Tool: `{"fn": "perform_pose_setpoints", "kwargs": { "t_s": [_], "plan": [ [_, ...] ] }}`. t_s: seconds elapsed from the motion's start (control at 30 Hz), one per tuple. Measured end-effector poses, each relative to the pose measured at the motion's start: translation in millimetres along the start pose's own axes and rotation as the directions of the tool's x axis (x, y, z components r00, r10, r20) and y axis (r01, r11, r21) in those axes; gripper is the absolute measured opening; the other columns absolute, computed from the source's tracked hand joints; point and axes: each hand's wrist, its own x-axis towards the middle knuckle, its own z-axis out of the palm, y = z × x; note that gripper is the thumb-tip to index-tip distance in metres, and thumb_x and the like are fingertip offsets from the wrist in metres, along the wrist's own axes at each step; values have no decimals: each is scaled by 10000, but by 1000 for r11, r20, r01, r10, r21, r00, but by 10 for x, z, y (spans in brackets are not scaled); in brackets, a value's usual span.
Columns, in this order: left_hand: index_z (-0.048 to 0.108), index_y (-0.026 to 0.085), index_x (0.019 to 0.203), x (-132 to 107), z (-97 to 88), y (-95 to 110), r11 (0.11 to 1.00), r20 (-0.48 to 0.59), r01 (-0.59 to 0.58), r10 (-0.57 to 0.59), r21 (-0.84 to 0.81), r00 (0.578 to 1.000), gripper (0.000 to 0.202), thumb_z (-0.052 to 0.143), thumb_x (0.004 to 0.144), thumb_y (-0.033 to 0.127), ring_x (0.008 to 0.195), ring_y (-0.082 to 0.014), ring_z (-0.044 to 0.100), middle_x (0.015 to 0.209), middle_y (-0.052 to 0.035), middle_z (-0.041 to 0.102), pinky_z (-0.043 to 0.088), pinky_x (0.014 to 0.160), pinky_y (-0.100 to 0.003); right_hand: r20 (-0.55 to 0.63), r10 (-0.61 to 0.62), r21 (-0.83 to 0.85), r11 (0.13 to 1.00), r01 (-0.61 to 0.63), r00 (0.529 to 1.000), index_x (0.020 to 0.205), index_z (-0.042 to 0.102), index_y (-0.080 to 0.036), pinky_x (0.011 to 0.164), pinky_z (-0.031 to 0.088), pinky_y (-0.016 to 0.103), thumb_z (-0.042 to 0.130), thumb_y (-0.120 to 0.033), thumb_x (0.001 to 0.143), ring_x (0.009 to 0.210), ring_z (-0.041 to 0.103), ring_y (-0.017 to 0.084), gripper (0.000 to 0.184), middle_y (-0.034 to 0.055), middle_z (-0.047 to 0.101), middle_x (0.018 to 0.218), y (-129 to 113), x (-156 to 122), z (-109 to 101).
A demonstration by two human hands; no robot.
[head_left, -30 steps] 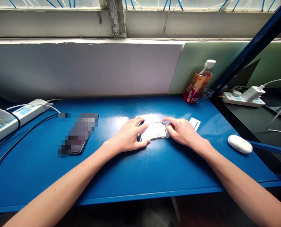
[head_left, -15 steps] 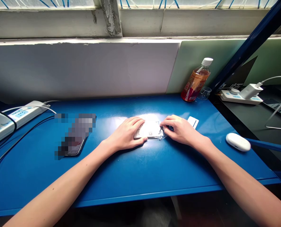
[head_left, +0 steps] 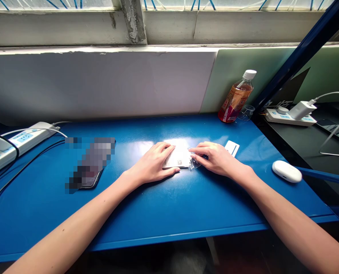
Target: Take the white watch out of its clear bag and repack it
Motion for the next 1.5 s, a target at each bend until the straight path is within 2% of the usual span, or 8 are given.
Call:
{"fn": "perform_pose_setpoints", "kwargs": {
  "t_s": [0.3, 0.47, 0.7, 0.83, 1.1, 1.23, 1.33, 1.5],
  "plan": [
    [489, 126, 1324, 2, -13, 34, 999, 34, 39, -40, 28, 999, 539, 559, 939, 496, 1138, -332, 561, 1297, -196, 551, 494, 957, -476, 36, -30, 156, 987, 24, 999, 1084, 721, -176, 750, 498, 327, 580, -289, 938, 833, 643, 202, 232, 96, 664, 1028, -33, -1, -26],
    [482, 132, 1336, 2, -12, 40, 1000, 35, 24, -24, 11, 999, 545, 558, 940, 498, 1130, -327, 561, 1305, -193, 545, 497, 950, -470, 8, -23, 211, 977, 20, 1000, 924, 707, -161, 703, 471, 306, 634, -253, 897, 781, 604, 180, 120, 75, 631, 941, -46, 18, 12],
    [513, 136, 1346, 3, -7, 28, 999, 5, 28, -28, -33, 1000, 588, 610, 900, 507, 1145, -321, 556, 1266, -178, 572, 501, 958, -452, 21, 23, 67, 997, -24, 1000, 956, 703, -164, 641, 438, 298, 616, -248, 922, 741, 581, 174, 125, 72, 625, 942, -31, -5, 59],
    [528, 152, 1350, 0, -27, 4, 998, -9, 49, -49, -31, 999, 594, 608, 890, 519, 1145, -332, 564, 1292, -181, 571, 506, 961, -474, 37, 26, 14, 1000, -27, 999, 1092, 699, -192, 681, 459, 307, 607, -288, 938, 800, 613, 197, 204, 75, 642, 969, 16, -17, -55],
    [543, 115, 1317, 7, -45, -24, 999, -6, 43, -43, 1, 999, 585, 598, 894, 516, 1146, -326, 563, 1285, -188, 575, 499, 969, -454, 148, 145, -55, 989, -139, 978, 1042, 728, -229, 627, 476, 294, 610, -294, 926, 783, 668, 200, 178, 66, 695, 985, 114, -69, -332],
    [542, 135, 1323, 2, -27, -21, 999, -9, 52, -52, -12, 999, 587, 598, 893, 531, 1154, -327, 563, 1296, -183, 573, 500, 970, -458, 114, 116, 5, 993, -117, 987, 1175, 673, -203, 841, 540, 367, 615, -335, 922, 998, 663, 250, 291, 104, 663, 1153, 88, -79, -329],
    [535, 137, 1335, 0, -19, -17, 999, -9, 50, -50, -12, 999, 595, 609, 888, 523, 1159, -327, 562, 1299, -184, 572, 498, 973, -458, 27, 15, 81, 997, -17, 1000, 1210, 649, -185, 1010, 497, 410, 630, -360, 911, 1161, 603, 270, 347, 126, 617, 1249, 62, -60, -240],
    [534, 151, 1338, 7, -21, -1, 999, -17, 42, -42, -17, 999, 587, 625, 879, 506, 1142, -323, 569, 1273, -178, 583, 507, 955, -452, 16, -36, 86, 996, 35, 999, 1233, 646, -194, 963, 535, 459, 634, -407, 908, 1139, 621, 297, 389, 143, 616, 1261, 52, -24, -29]
  ]
}}
